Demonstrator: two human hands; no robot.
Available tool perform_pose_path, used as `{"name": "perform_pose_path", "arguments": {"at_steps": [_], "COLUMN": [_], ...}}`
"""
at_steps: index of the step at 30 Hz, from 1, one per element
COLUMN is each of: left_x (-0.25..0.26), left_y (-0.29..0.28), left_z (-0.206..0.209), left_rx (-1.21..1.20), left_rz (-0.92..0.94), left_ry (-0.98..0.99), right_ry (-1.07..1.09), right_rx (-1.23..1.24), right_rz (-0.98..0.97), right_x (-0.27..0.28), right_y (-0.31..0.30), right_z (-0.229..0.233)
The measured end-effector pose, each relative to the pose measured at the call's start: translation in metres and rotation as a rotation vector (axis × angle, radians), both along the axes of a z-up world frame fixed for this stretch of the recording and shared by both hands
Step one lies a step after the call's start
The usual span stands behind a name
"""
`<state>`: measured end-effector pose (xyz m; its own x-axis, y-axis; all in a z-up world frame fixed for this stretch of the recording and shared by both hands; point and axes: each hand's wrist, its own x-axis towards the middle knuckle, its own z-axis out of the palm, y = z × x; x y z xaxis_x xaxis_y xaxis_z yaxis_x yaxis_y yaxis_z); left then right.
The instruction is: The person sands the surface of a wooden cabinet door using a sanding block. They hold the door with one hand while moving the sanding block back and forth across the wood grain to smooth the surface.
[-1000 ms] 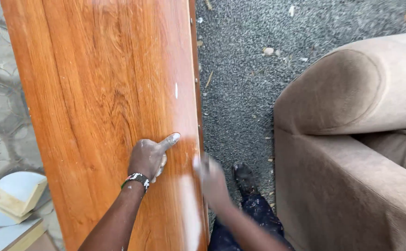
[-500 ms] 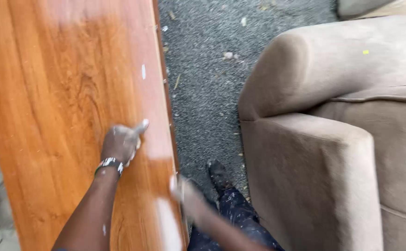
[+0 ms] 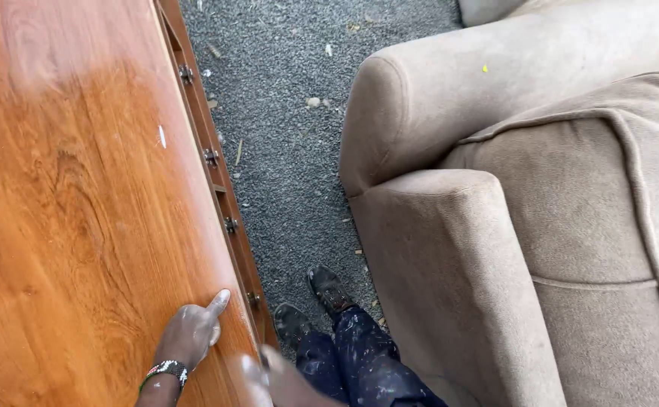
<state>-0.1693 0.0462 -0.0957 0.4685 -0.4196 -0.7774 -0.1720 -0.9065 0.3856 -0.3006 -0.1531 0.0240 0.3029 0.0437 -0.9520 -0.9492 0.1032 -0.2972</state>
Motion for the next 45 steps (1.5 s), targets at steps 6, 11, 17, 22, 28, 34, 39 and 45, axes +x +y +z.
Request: {"name": "perform_pose_path", "arguments": {"at_steps": [6,11,17,22,28,34,39,45], "left_x": [0.021,0.008,-0.029,-0.053,-0.035,-0.045,-0.047,-0.046], "left_y": [-0.038,-0.005,-0.039,-0.035,-0.079,-0.072,-0.057,-0.054], "left_z": [0.078,0.016,0.106,0.093,0.156,0.139,0.113,0.125], "left_rx": [0.213,0.083,0.076,-0.002,0.203,0.225,0.196,0.100], "left_rz": [0.526,-0.148,0.600,0.432,0.791,0.671,0.631,0.675], "left_ry": [0.214,-0.104,0.182,0.093,0.213,0.157,0.120,0.172], "right_ry": [-0.314,-0.380,0.100,-0.447,-0.475,-0.345,-0.509,-0.353], "right_rx": [0.067,0.013,-0.034,0.015,0.151,0.177,0.188,0.105], "right_rz": [-0.158,-0.147,0.178,-0.183,-0.221,-0.207,-0.351,0.102], "right_x": [0.091,0.112,-0.088,0.067,-0.092,-0.006,0.023,-0.092], "right_y": [-0.012,-0.021,0.036,0.007,0.022,-0.004,-0.012,-0.010], "right_z": [0.007,0.042,-0.073,-0.057,-0.048,-0.129,-0.045,-0.032]}}
